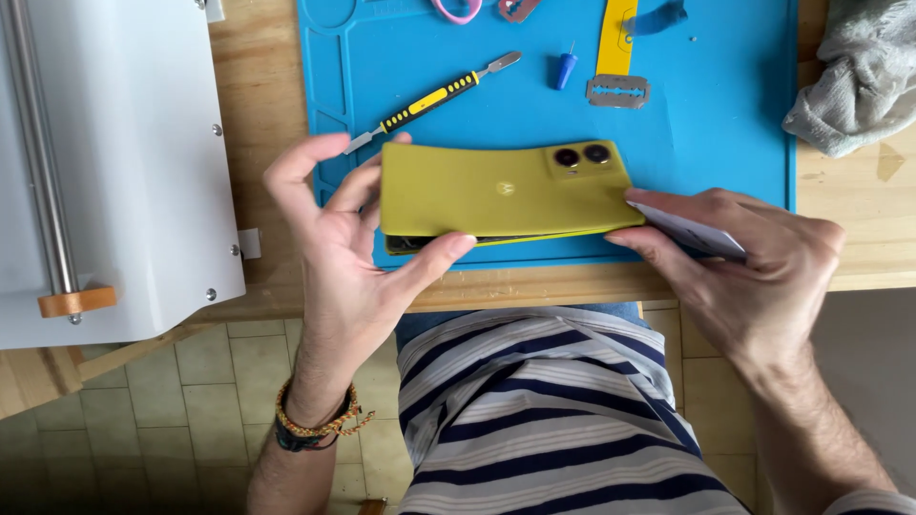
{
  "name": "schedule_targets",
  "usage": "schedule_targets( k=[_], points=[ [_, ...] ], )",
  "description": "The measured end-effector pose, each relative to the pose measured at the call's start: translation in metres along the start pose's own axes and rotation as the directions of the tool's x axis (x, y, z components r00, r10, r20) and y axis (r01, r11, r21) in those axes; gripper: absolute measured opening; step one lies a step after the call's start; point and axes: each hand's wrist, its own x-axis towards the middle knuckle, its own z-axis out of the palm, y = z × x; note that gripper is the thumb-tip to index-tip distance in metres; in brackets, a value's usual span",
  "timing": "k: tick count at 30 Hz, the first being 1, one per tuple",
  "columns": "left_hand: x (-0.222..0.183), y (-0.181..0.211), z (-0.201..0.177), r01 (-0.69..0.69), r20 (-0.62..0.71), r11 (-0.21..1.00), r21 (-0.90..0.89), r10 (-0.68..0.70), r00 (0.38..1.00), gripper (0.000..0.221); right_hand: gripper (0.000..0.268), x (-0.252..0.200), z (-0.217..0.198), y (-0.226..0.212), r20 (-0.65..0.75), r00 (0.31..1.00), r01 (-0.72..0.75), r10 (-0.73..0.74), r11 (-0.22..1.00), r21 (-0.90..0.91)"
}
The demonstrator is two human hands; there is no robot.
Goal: Disassemble a smartphone by prying off the back cover using a plastic card and a pry tool
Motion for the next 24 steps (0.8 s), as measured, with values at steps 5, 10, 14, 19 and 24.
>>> schedule_targets(
  k=[5, 10, 14, 19, 24],
  points=[
    [0.010, 0.010, -0.013, -0.166, 0.218, 0.864, 0.475, 0.067, 0.974, 0.082, 0.037, -0.014, -0.007, 0.009, -0.011, 0.994, 0.111, -0.112, 0.994, -0.006],
    [0.018, 0.013, -0.033, -0.562, 0.492, 0.020, 0.827, 0.460, 0.739, 0.076, 0.040, -0.013, -0.004, 0.013, -0.017, 0.973, 0.230, -0.230, 0.973, -0.010],
    [0.045, 0.021, -0.017, -0.802, 0.738, -0.072, 0.593, 0.446, 0.507, 0.024, 0.034, -0.014, -0.003, 0.010, -0.013, 0.969, 0.245, -0.246, 0.969, -0.042],
    [0.061, 0.029, 0.008, -0.933, 0.878, -0.096, 0.346, 0.383, 0.286, 0.022, 0.030, -0.011, -0.007, 0.009, 0.013, 0.966, 0.258, -0.258, 0.966, -0.014],
    [0.065, 0.031, 0.014, -0.955, 0.939, -0.146, 0.260, 0.268, 0.214, 0.029, 0.027, -0.016, -0.007, 0.019, 0.023, 0.953, 0.303, -0.302, 0.952, -0.047]
  ],
)
